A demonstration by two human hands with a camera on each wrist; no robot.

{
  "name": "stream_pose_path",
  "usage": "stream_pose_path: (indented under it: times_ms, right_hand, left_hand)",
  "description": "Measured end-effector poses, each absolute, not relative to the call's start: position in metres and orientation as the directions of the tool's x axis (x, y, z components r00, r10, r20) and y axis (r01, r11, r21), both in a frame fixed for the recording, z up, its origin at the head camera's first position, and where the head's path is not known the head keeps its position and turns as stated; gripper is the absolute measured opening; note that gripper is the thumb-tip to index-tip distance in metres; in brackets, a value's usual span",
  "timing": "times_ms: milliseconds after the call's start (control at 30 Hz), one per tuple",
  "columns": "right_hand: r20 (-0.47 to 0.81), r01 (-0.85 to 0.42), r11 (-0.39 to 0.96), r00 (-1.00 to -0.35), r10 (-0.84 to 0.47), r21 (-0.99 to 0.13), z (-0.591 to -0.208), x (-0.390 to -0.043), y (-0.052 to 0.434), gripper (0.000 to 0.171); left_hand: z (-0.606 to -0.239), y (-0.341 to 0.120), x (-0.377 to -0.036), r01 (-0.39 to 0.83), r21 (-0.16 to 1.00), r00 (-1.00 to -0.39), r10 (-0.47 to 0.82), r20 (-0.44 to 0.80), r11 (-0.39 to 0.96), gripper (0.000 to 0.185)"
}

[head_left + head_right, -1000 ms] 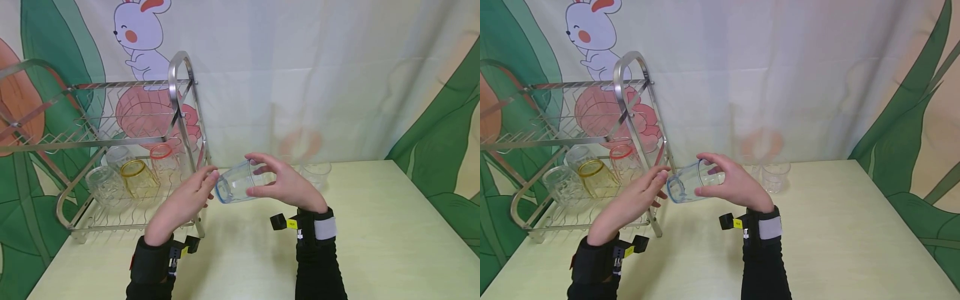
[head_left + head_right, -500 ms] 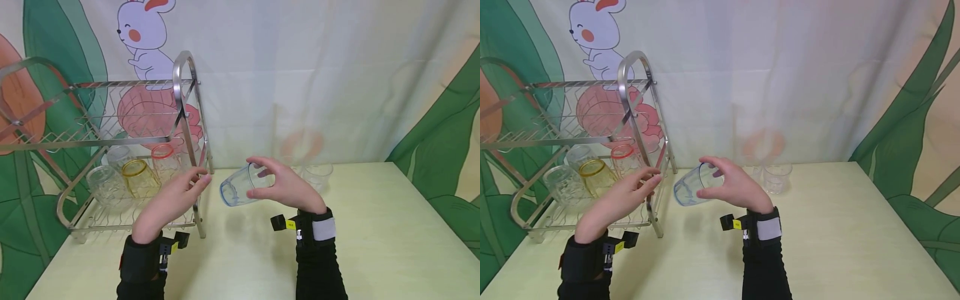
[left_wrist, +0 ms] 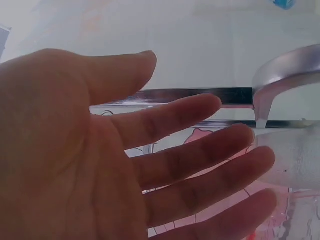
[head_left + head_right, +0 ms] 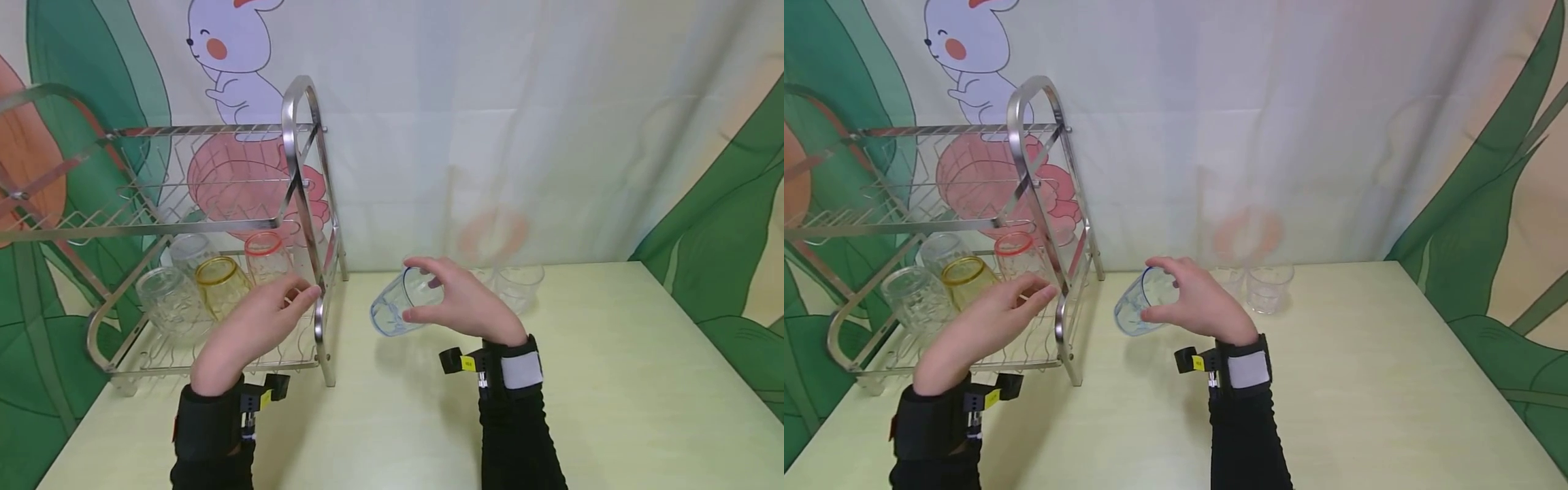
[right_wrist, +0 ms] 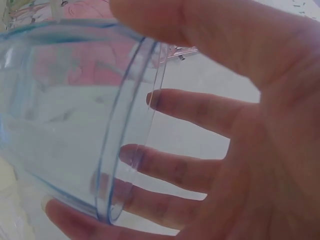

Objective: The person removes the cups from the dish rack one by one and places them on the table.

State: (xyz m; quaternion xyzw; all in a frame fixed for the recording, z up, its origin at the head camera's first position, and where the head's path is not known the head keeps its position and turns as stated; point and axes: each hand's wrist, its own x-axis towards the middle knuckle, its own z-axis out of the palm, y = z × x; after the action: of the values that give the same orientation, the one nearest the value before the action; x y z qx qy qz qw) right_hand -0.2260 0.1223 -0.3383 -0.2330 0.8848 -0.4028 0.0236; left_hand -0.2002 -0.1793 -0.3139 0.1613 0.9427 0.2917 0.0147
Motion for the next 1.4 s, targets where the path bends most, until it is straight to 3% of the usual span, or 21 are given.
stream_pose_path:
  times_ms: [267,600,833,967,1400]
  right_hand:
    - [0.124,-0.367,0.605,-0.906,-0.405,-0.706,-0.341,-0.227,0.121,0.069]
    - [0.082,-0.322,0.678,-0.929,-0.362,-0.660,-0.342,-0.226,0.118,0.070]
    - [0.068,-0.317,0.706,-0.932,-0.357,-0.633,-0.344,-0.228,0.116,0.068]
    - [0.061,-0.310,0.718,-0.935,-0.350,-0.623,-0.345,-0.229,0.115,0.068]
    - [0.038,-0.295,0.767,-0.942,-0.334,-0.570,-0.354,-0.237,0.107,0.071]
  left_hand:
    - [-0.320,-0.190,-0.211,0.247,0.504,-0.966,0.248,0.066,0.828,0.046]
    - [-0.336,-0.214,-0.227,0.087,0.481,-0.994,0.046,0.096,0.873,0.058]
    - [-0.343,-0.230,-0.236,0.044,0.448,-0.980,-0.048,0.191,0.893,0.057]
    - [-0.346,-0.235,-0.244,-0.011,0.460,-0.981,-0.098,0.165,0.888,0.062]
    - [-0.366,-0.247,-0.257,-0.036,0.483,-0.989,-0.100,0.107,0.875,0.070]
